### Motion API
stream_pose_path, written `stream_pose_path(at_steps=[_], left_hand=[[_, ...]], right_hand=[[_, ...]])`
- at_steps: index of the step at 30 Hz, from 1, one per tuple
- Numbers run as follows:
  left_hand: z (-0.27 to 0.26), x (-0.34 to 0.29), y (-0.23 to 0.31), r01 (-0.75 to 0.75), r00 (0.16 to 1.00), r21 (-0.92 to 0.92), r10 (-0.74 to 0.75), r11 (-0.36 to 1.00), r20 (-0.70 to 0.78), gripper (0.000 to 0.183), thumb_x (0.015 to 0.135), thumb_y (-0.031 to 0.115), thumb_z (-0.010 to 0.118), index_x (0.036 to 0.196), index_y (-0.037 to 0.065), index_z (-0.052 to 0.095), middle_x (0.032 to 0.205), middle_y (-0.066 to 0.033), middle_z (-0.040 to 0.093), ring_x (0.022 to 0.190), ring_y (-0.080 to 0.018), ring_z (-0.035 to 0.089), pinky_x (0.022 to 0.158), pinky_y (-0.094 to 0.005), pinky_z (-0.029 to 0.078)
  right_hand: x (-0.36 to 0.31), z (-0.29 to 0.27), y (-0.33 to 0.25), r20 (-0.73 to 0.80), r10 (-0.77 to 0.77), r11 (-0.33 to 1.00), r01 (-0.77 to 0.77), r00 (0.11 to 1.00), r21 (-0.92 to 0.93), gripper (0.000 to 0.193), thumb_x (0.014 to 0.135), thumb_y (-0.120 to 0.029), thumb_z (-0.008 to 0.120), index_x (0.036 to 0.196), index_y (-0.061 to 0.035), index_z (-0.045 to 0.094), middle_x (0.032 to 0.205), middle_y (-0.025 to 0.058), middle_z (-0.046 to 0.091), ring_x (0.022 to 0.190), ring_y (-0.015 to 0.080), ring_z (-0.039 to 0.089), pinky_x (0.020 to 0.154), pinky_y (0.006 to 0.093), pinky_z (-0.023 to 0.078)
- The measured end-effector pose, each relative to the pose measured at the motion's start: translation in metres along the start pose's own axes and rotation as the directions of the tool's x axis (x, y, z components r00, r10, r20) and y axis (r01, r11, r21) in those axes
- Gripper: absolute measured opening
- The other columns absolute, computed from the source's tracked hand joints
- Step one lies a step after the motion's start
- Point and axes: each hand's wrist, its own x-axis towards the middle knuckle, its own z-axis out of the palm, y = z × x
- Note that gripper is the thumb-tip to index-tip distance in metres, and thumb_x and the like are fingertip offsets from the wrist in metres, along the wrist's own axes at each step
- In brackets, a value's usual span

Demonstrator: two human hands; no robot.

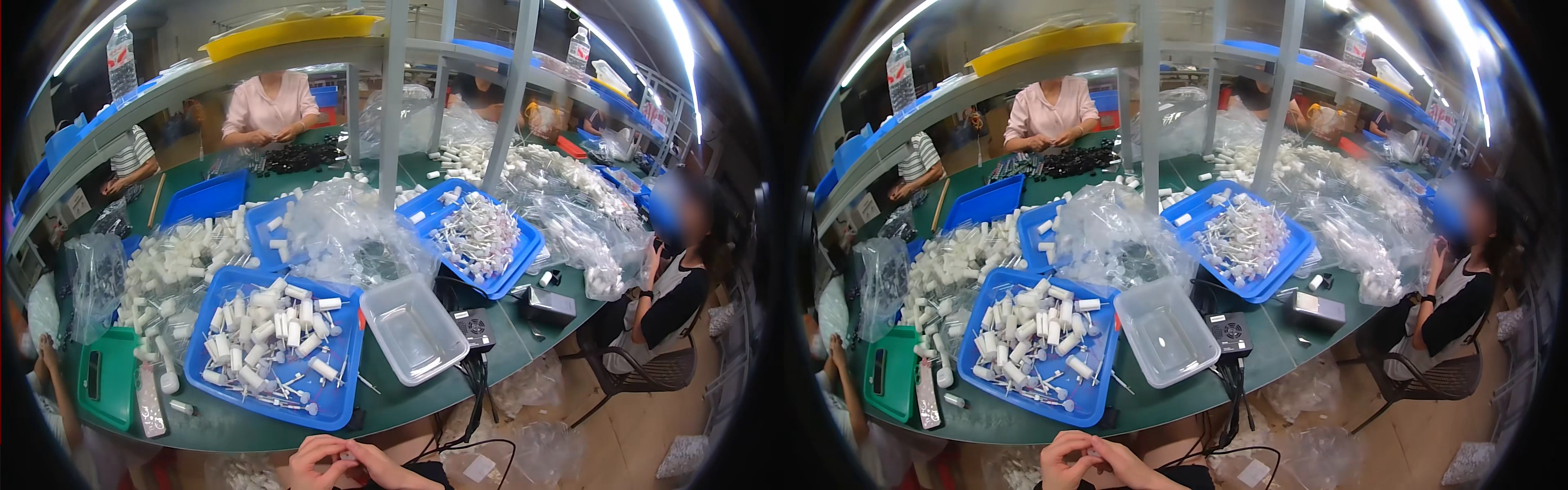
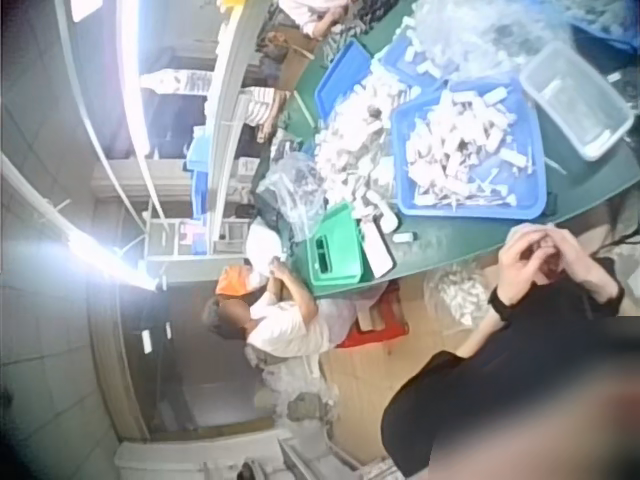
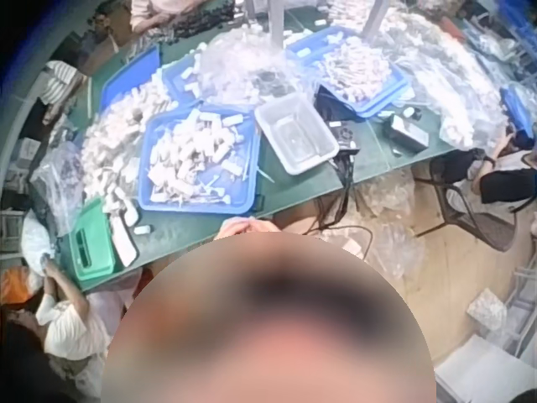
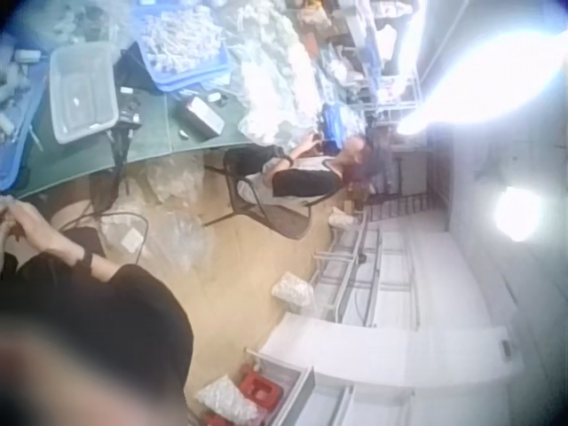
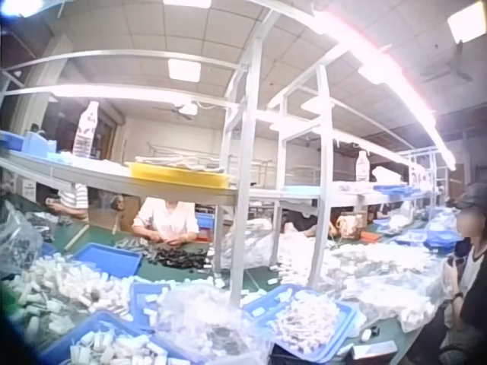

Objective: Manually assemble small white plastic components and pack them into containers.

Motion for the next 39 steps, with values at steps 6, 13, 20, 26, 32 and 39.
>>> stream_pose_path(at_steps=[6, 13, 20, 26, 32, 39], left_hand=[[0.013, 0.001, 0.011, -0.022, 0.997, 0.040, 0.025, 0.999, -0.077, 0.028, 0.072, -0.005, 0.068, 0.099, -0.003, 0.062, 0.106, -0.0128, 0.060, 0.098, -0.0231, 0.058, 0.085, -0.0308, 0.046], [0.005, 0.000, -0.006, -0.042, 0.999, -0.020, 0.042, 0.999, 0.018, 0.025, 0.072, -0.008, 0.069, 0.095, -0.003, 0.059, 0.104, -0.0125, 0.057, 0.097, -0.0215, 0.057, 0.081, -0.0309, 0.049], [0.001, 0.023, -0.001, -0.039, 0.997, -0.065, 0.034, 0.997, -0.072, 0.055, 0.061, -0.002, 0.079, 0.110, -0.003, 0.053, 0.090, -0.0104, 0.064, 0.088, -0.0165, 0.060, 0.083, -0.0291, 0.047], [-0.001, 0.044, 0.015, -0.181, 0.978, -0.088, 0.170, 0.980, -0.118, 0.060, 0.065, 0.004, 0.080, 0.117, -0.002, 0.052, 0.093, -0.0081, 0.067, 0.091, -0.0160, 0.062, 0.087, -0.0296, 0.045], [0.004, 0.040, 0.011, -0.089, 0.982, -0.288, 0.037, 0.953, -0.183, 0.051, 0.069, 0.001, 0.075, 0.116, -0.004, 0.054, 0.096, -0.0096, 0.067, 0.089, -0.0161, 0.062, 0.082, -0.0288, 0.047], [-0.013, 0.069, 0.032, -0.109, 0.987, -0.663, 0.004, 0.741, -0.159, 0.023, 0.093, 0.005, 0.051, 0.116, -0.002, 0.052, 0.107, -0.0177, 0.065, 0.083, -0.0166, 0.062, 0.070, -0.0274, 0.050]], right_hand=[[-0.006, 0.021, -0.021, -0.091, -0.144, 0.989, 0.139, 0.985, -0.051, 0.036, 0.101, -0.036, 0.039, 0.084, -0.0079, 0.055, 0.076, -0.0040, 0.051, 0.062, 0.0030, 0.042, 0.054, 0.0176, 0.032], [-0.003, 0.003, -0.019, -0.007, 0.024, 0.999, -0.024, 1.000, 0.033, 0.030, 0.099, -0.024, 0.045, 0.084, -0.0019, 0.059, 0.069, -0.0027, 0.051, 0.061, 0.0039, 0.044, 0.054, 0.0193, 0.033], [0.010, 0.010, -0.067, 0.248, 0.024, 0.974, 0.033, 0.969, -0.226, 0.048, 0.100, -0.041, 0.036, 0.074, -0.0043, 0.053, 0.064, -0.0008, 0.050, 0.061, 0.0085, 0.046, 0.057, 0.0237, 0.039], [0.020, 0.030, -0.087, 0.143, -0.181, 0.957, 0.207, 0.973, -0.201, 0.051, 0.102, -0.041, 0.027, 0.072, -0.0066, 0.050, 0.063, -0.0040, 0.045, 0.058, 0.0054, 0.038, 0.056, 0.0214, 0.033], [0.015, 0.031, -0.076, 0.015, -0.067, 0.986, 0.069, 0.998, -0.149, 0.050, 0.102, -0.041, 0.026, 0.081, -0.0055, 0.053, 0.072, -0.0014, 0.048, 0.068, 0.0077, 0.042, 0.064, 0.0232, 0.036], [0.018, 0.047, -0.132, 0.203, -0.277, 0.830, 0.341, 0.939, -0.442, 0.029, 0.100, -0.024, 0.040, 0.111, 0.0003, 0.052, 0.086, 0.0021, 0.054, 0.077, 0.0088, 0.050, 0.071, 0.0223, 0.042]])
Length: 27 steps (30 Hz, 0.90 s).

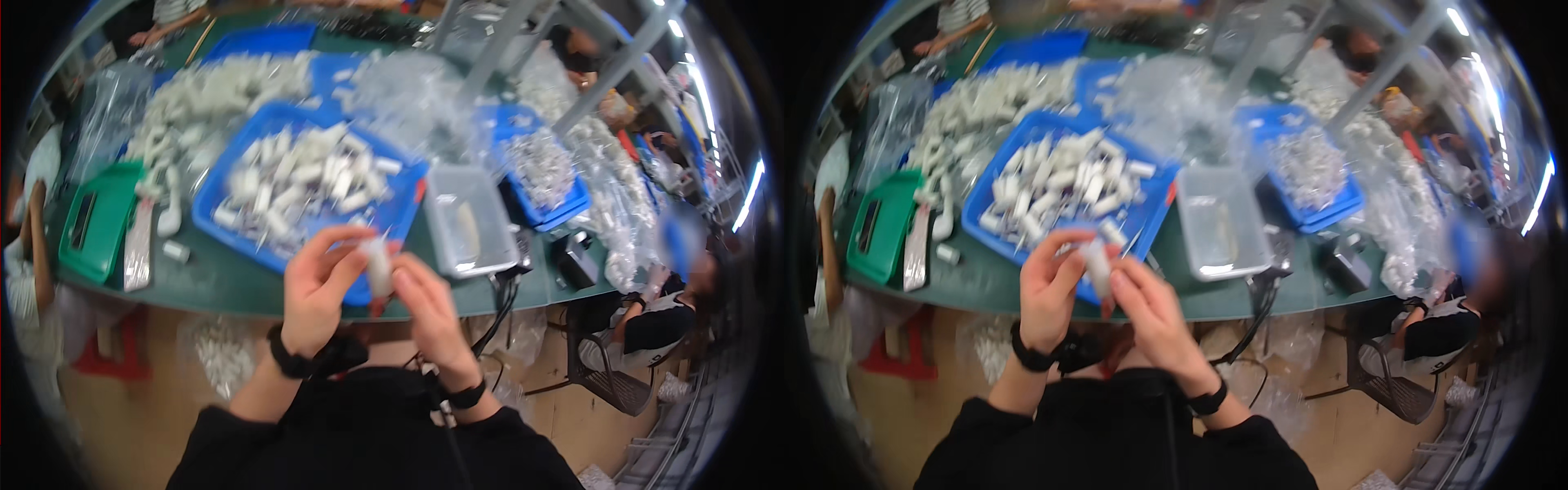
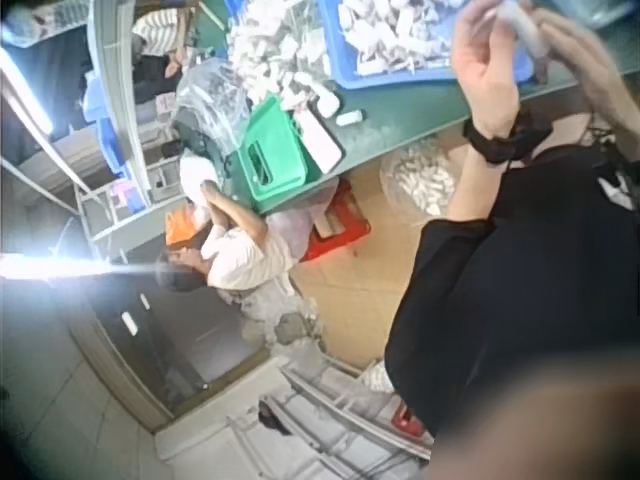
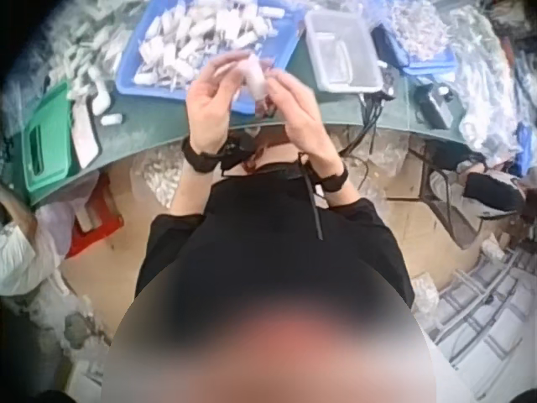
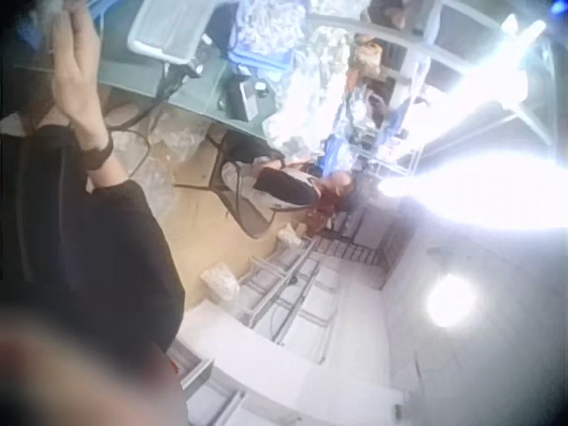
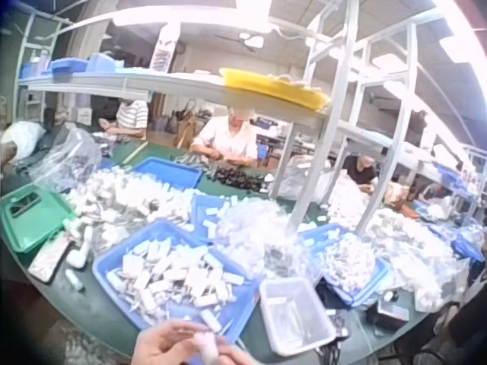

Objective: Manually assemble small white plastic components and pack them into containers.

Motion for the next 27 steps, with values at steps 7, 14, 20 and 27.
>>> stream_pose_path(at_steps=[7, 14, 20, 27], left_hand=[[0.007, -0.008, 0.016, -0.061, 0.993, -0.043, 0.065, 0.997, 0.100, 0.041, 0.089, 0.016, 0.062, 0.122, -0.005, 0.048, 0.109, -0.0219, 0.063, 0.101, -0.0230, 0.063, 0.087, -0.0343, 0.051], [0.001, -0.015, 0.018, 0.042, 0.995, -0.151, -0.027, 0.988, 0.096, 0.046, 0.085, 0.017, 0.067, 0.121, -0.006, 0.048, 0.111, -0.0208, 0.062, 0.104, -0.0237, 0.061, 0.090, -0.0355, 0.050], [-0.002, -0.011, 0.010, -0.050, 0.996, -0.008, 0.050, 0.999, 0.071, 0.040, 0.087, 0.014, 0.065, 0.119, -0.005, 0.050, 0.111, -0.0195, 0.062, 0.102, -0.0215, 0.061, 0.087, -0.0331, 0.050], [-0.031, -0.007, -0.020, -0.005, 0.993, 0.309, -0.033, 0.951, 0.117, 0.044, 0.092, 0.007, 0.055, 0.133, -0.003, 0.044, 0.123, -0.0156, 0.057, 0.110, -0.0177, 0.055, 0.095, -0.0310, 0.042]], right_hand=[[-0.004, 0.018, -0.011, -0.087, -0.111, 0.988, 0.100, 0.990, -0.117, 0.023, 0.090, -0.008, 0.058, 0.109, 0.0039, 0.052, 0.082, 0.0070, 0.064, 0.075, 0.0093, 0.059, 0.066, 0.0232, 0.046], [-0.011, 0.021, -0.009, -0.091, -0.144, 0.986, 0.134, 0.985, -0.103, 0.026, 0.089, -0.006, 0.058, 0.112, 0.0053, 0.052, 0.087, 0.0085, 0.064, 0.076, 0.0105, 0.059, 0.066, 0.0231, 0.047], [-0.008, 0.026, 0.005, -0.160, -0.177, 0.976, 0.153, 0.971, -0.154, 0.029, 0.091, -0.009, 0.056, 0.116, 0.0050, 0.051, 0.091, 0.0073, 0.063, 0.080, 0.0103, 0.059, 0.067, 0.0236, 0.047], [-0.004, 0.000, 0.040, -0.115, 0.054, 0.992, -0.066, 0.992, -0.103, 0.029, 0.093, -0.015, 0.055, 0.115, 0.0034, 0.053, 0.091, 0.0057, 0.062, 0.077, 0.0095, 0.057, 0.069, 0.0237, 0.047]])
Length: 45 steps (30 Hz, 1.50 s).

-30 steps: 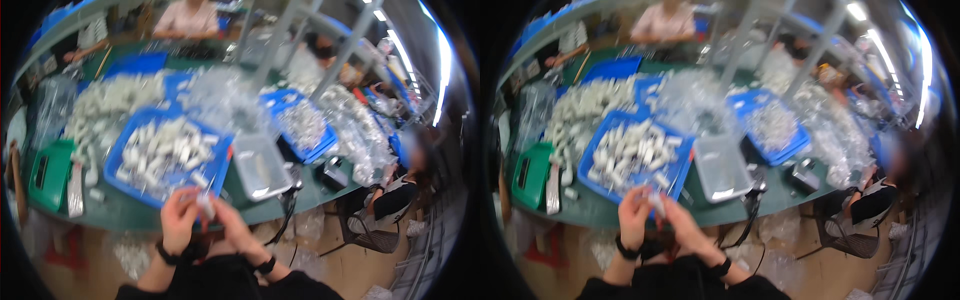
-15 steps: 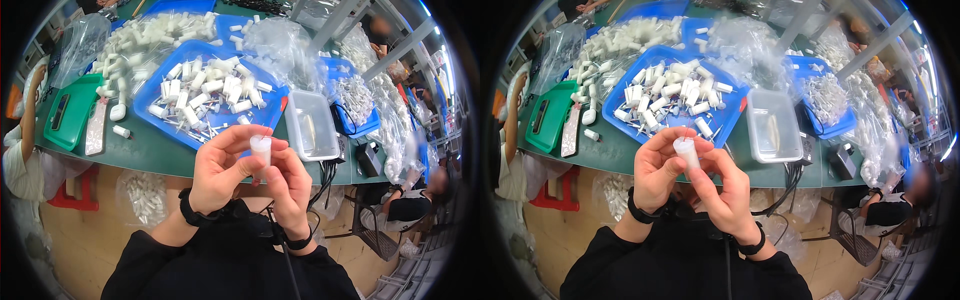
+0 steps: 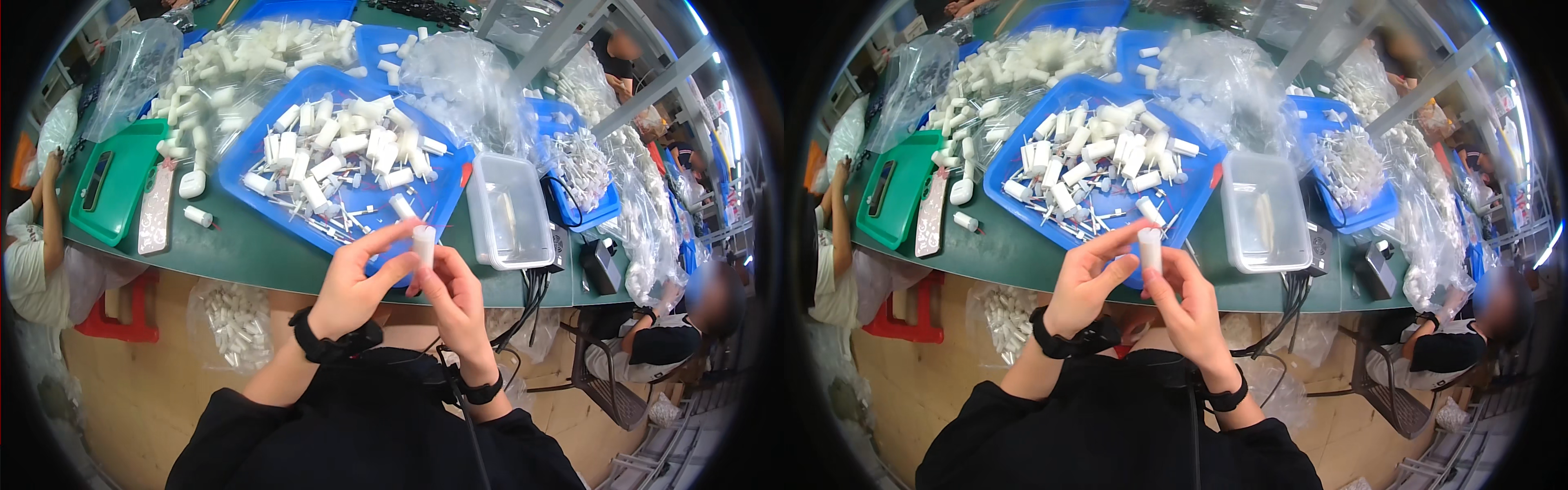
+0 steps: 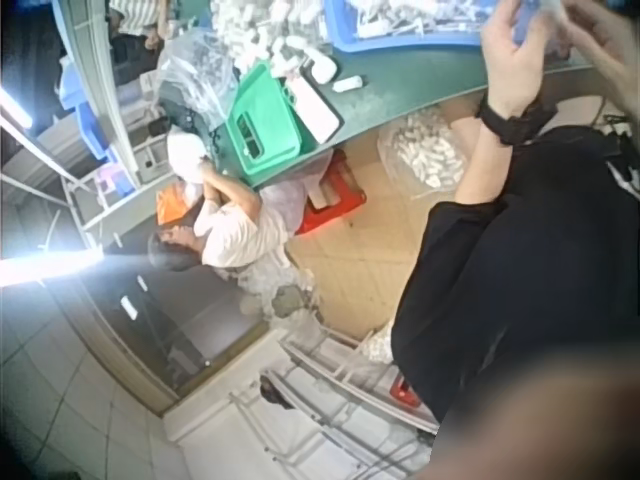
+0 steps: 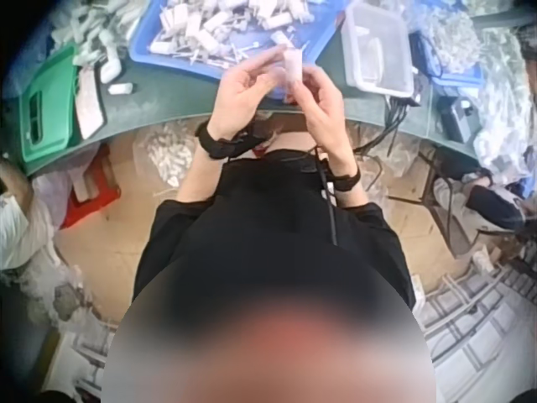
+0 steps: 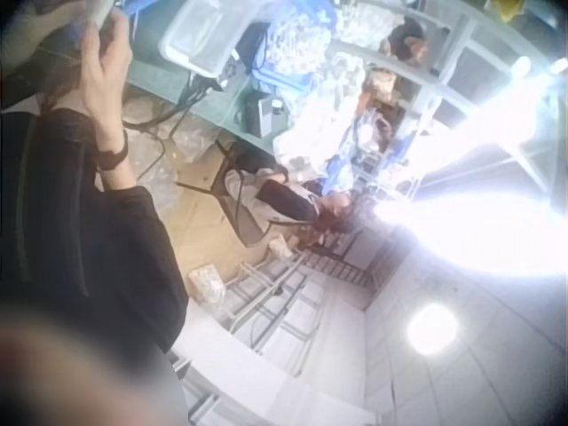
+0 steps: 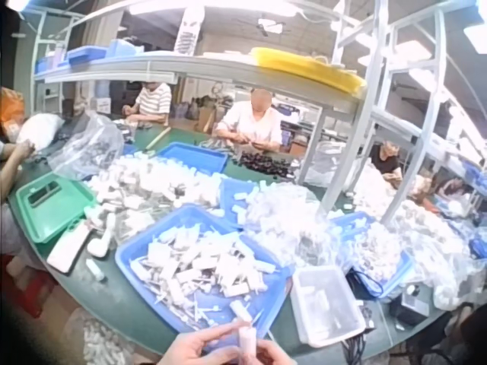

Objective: Manually assemble small white plastic components and pack them into containers.

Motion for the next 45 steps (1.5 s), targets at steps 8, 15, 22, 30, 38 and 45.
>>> stream_pose_path(at_steps=[8, 15, 22, 30, 38, 45], left_hand=[[-0.009, -0.018, 0.105, -0.593, 0.803, -0.157, 0.565, 0.790, -0.192, 0.063, 0.091, 0.028, 0.057, 0.139, -0.003, 0.033, 0.088, -0.0062, 0.058, 0.080, -0.0150, 0.054, 0.075, -0.0329, 0.044], [0.019, 0.032, 0.119, -0.660, 0.685, -0.483, 0.724, 0.575, -0.074, 0.063, 0.090, 0.033, 0.053, 0.139, 0.000, 0.031, 0.087, -0.0053, 0.053, 0.080, -0.0166, 0.048, 0.073, -0.0351, 0.039], [0.093, 0.092, 0.125, -0.482, 0.581, -0.800, 0.814, 0.357, 0.014, 0.066, 0.089, 0.041, 0.050, 0.141, 0.006, 0.029, 0.097, -0.0074, 0.050, 0.089, -0.0205, 0.045, 0.079, -0.0396, 0.034], [0.094, 0.104, 0.138, -0.413, 0.539, -0.847, 0.840, 0.334, 0.068, 0.069, 0.087, 0.049, 0.047, 0.143, 0.013, 0.026, 0.108, -0.0097, 0.047, 0.100, -0.0249, 0.040, 0.086, -0.0447, 0.028], [0.049, 0.083, 0.166, -0.536, 0.507, -0.711, 0.847, 0.455, 0.160, 0.072, 0.086, 0.058, 0.043, 0.144, 0.020, 0.024, 0.120, -0.0120, 0.043, 0.111, -0.0293, 0.036, 0.093, -0.0498, 0.021], [0.043, 0.055, 0.169, -0.529, 0.571, -0.594, 0.772, 0.606, 0.280, 0.075, 0.085, 0.065, 0.040, 0.146, 0.026, 0.021, 0.130, -0.0141, 0.040, 0.121, -0.0331, 0.032, 0.099, -0.0543, 0.016]], right_hand=[[0.029, -0.004, 0.000, -0.089, 0.038, 0.769, -0.086, 0.995, -0.634, 0.036, 0.082, -0.025, 0.069, 0.106, -0.0012, 0.058, 0.065, 0.0060, 0.060, 0.054, 0.0177, 0.058, 0.051, 0.0321, 0.044], [0.016, -0.003, 0.010, -0.017, -0.229, 0.725, 0.158, 0.973, -0.671, 0.061, 0.078, -0.026, 0.071, 0.128, -0.0020, 0.044, 0.102, 0.0155, 0.057, 0.075, 0.0259, 0.060, 0.066, 0.0335, 0.050], [-0.017, -0.013, 0.020, -0.163, -0.197, 0.868, 0.095, 0.967, -0.488, 0.040, 0.083, -0.016, 0.066, 0.120, -0.0070, 0.052, 0.102, 0.0080, 0.054, 0.063, 0.0158, 0.053, 0.057, 0.0283, 0.045], [-0.024, -0.024, 0.039, -0.282, -0.288, 0.812, 0.077, 0.915, -0.579, 0.028, 0.084, -0.012, 0.064, 0.111, -0.0082, 0.059, 0.089, 0.0043, 0.060, 0.056, 0.0148, 0.050, 0.053, 0.0259, 0.043], [-0.023, -0.026, 0.068, -0.176, -0.552, 0.531, 0.181, 0.815, -0.828, 0.022, 0.077, -0.011, 0.067, 0.099, -0.0102, 0.065, 0.073, 0.0030, 0.061, 0.059, 0.0196, 0.058, 0.053, 0.0305, 0.043], [-0.012, -0.023, 0.085, -0.067, -0.731, 0.271, 0.198, 0.679, -0.942, 0.022, 0.069, -0.008, 0.063, 0.091, -0.0116, 0.065, 0.075, -0.0024, 0.063, 0.054, 0.0131, 0.054, 0.047, 0.0262, 0.035]])
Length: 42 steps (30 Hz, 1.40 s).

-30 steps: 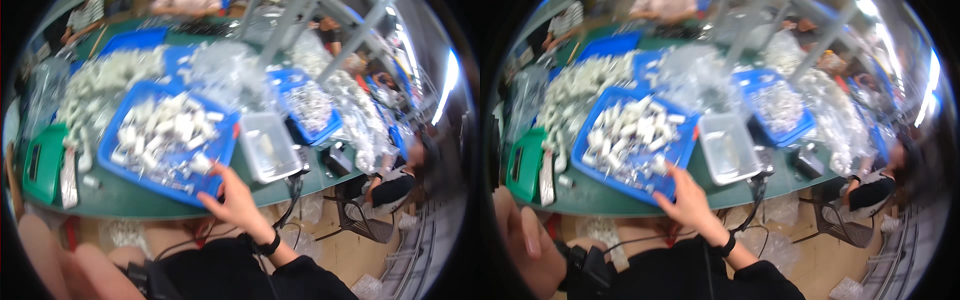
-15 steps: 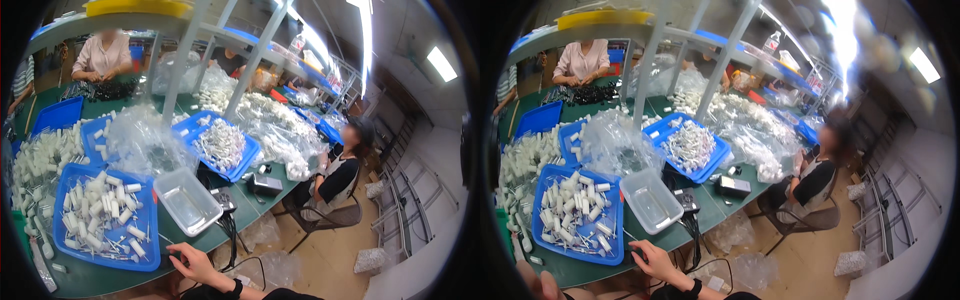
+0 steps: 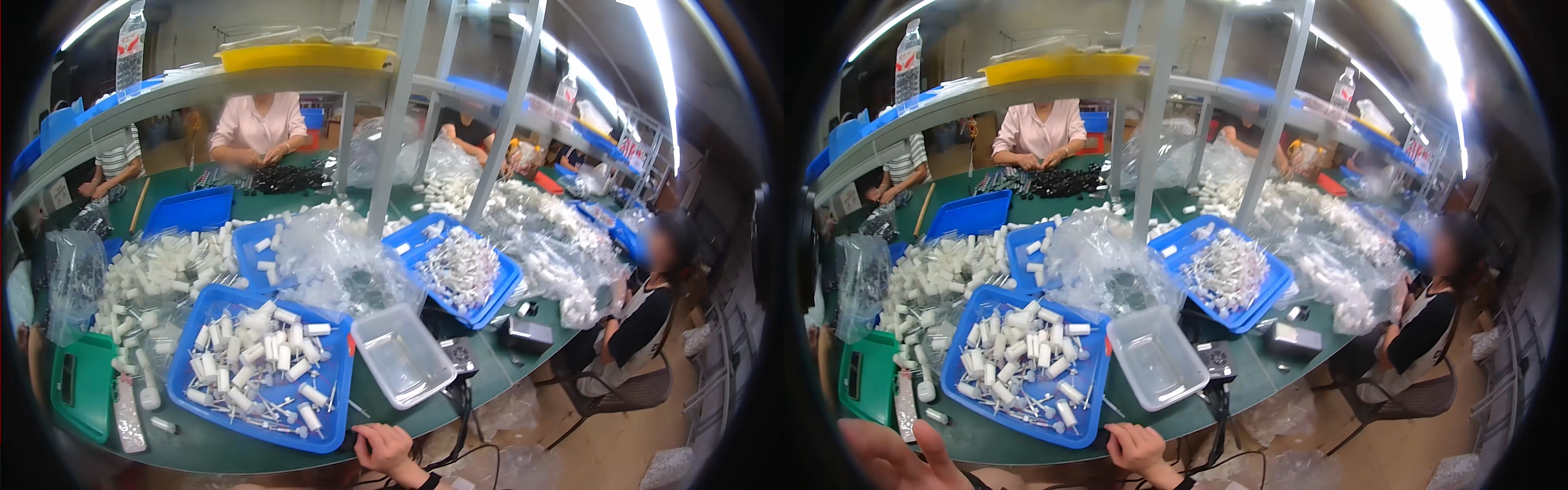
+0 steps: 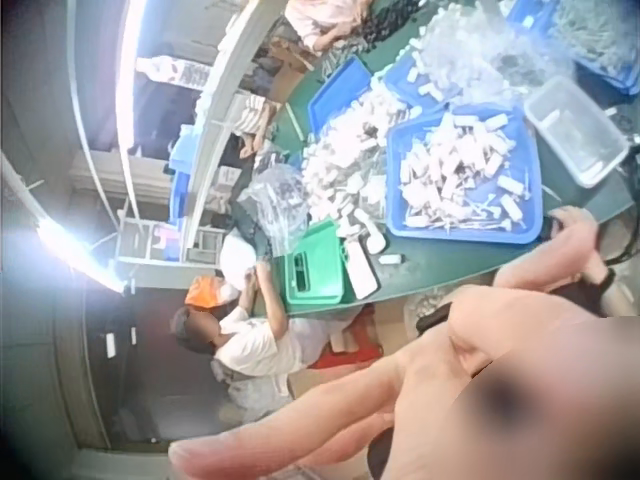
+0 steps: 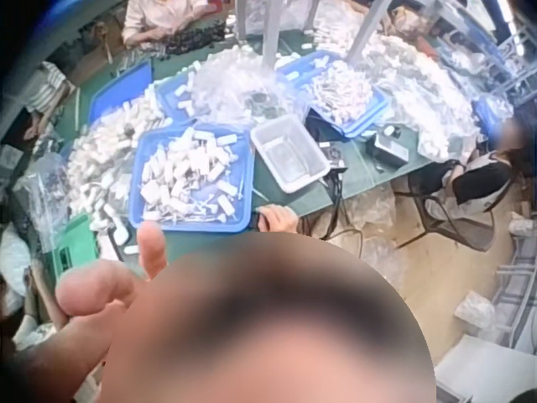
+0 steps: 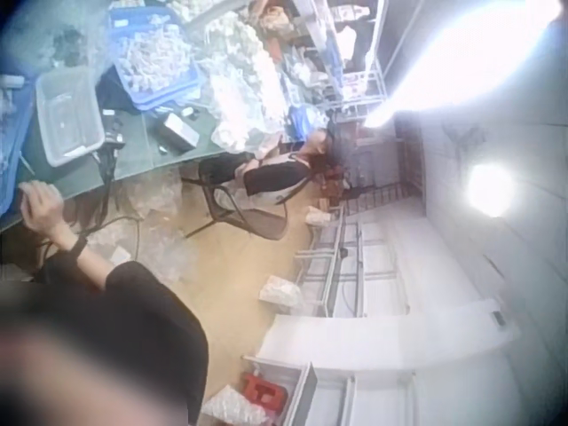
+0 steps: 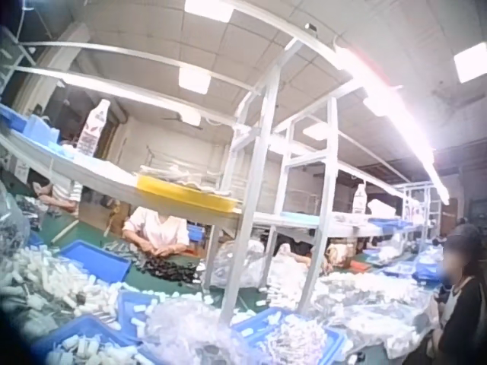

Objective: Manually assemble small white plastic components and pack them into containers.

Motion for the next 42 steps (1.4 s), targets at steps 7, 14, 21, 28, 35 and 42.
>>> stream_pose_path(at_steps=[7, 14, 21, 28, 35, 42], left_hand=[[0.017, -0.035, -0.006, 0.194, 0.981, 0.014, -0.194, 0.981, -0.003, 0.078, 0.083, 0.073, 0.037, 0.147, 0.032, 0.019, 0.140, -0.0161, 0.037, 0.130, -0.0370, 0.028, 0.105, -0.0587, 0.011], [0.044, -0.118, -0.038, 0.405, 0.890, -0.082, -0.413, 0.910, -0.193, 0.079, 0.086, 0.068, 0.041, 0.111, -0.005, 0.054, 0.095, -0.0225, 0.061, 0.097, -0.0362, 0.055, 0.089, -0.0464, 0.040], [0.044, -0.208, -0.053, 0.657, 0.661, -0.204, -0.684, 0.726, -0.309, 0.052, 0.091, 0.045, 0.052, 0.102, -0.006, 0.058, 0.092, -0.0197, 0.062, 0.091, -0.0309, 0.057, 0.084, -0.0412, 0.044], [0.014, -0.228, -0.044, 0.342, 0.926, 0.929, 0.221, -0.142, -0.307, 0.030, 0.092, 0.025, 0.052, 0.101, -0.002, 0.062, 0.107, -0.0206, 0.062, 0.104, -0.0409, 0.053, 0.095, -0.0492, 0.037], [-0.021, -0.245, -0.066, 0.205, 0.977, 0.754, 0.178, -0.624, -0.119, 0.029, 0.096, 0.025, 0.046, 0.098, 0.008, 0.070, 0.102, -0.0038, 0.069, 0.096, -0.0236, 0.065, 0.088, -0.0378, 0.041], [-0.022, -0.247, -0.064, 0.245, 0.968, 0.782, 0.188, -0.573, -0.165, 0.032, 0.097, 0.024, 0.044, 0.097, 0.006, 0.070, 0.101, -0.0058, 0.070, 0.096, -0.0242, 0.065, 0.086, -0.0351, 0.042]], right_hand=[[-0.010, 0.010, 0.013, -0.123, -0.046, 0.997, 0.038, 0.991, -0.060, 0.020, 0.071, -0.013, 0.055, 0.087, -0.0109, 0.066, 0.074, -0.0008, 0.063, 0.051, 0.0131, 0.051, 0.047, 0.0266, 0.033], [-0.011, 0.012, 0.005, -0.202, -0.073, 0.997, 0.065, 0.977, -0.042, 0.019, 0.072, -0.013, 0.055, 0.088, -0.0100, 0.065, 0.073, -0.0002, 0.063, 0.050, 0.0134, 0.052, 0.047, 0.0264, 0.034], [-0.014, 0.006, 0.006, -0.177, -0.076, 0.996, 0.067, 0.981, -0.058, 0.020, 0.069, -0.010, 0.058, 0.088, -0.0121, 0.064, 0.077, -0.0010, 0.064, 0.053, 0.0130, 0.053, 0.050, 0.0268, 0.035], [-0.022, 0.010, 0.000, -0.120, -0.008, 1.000, 0.004, 0.993, -0.028, 0.023, 0.072, -0.011, 0.061, 0.094, -0.0105, 0.060, 0.089, 0.0000, 0.061, 0.066, 0.0157, 0.055, 0.059, 0.0291, 0.040], [-0.022, 0.007, 0.001, -0.187, -0.019, 0.999, 0.012, 0.982, -0.039, 0.024, 0.073, -0.009, 0.060, 0.096, -0.0088, 0.061, 0.092, 0.0016, 0.062, 0.067, 0.0161, 0.055, 0.062, 0.0279, 0.040], [-0.021, 0.013, 0.000, -0.210, -0.038, 0.997, 0.024, 0.977, -0.069, 0.021, 0.075, -0.013, 0.054, 0.094, -0.0097, 0.063, 0.088, -0.0004, 0.064, 0.060, 0.0146, 0.050, 0.060, 0.0275, 0.036]])
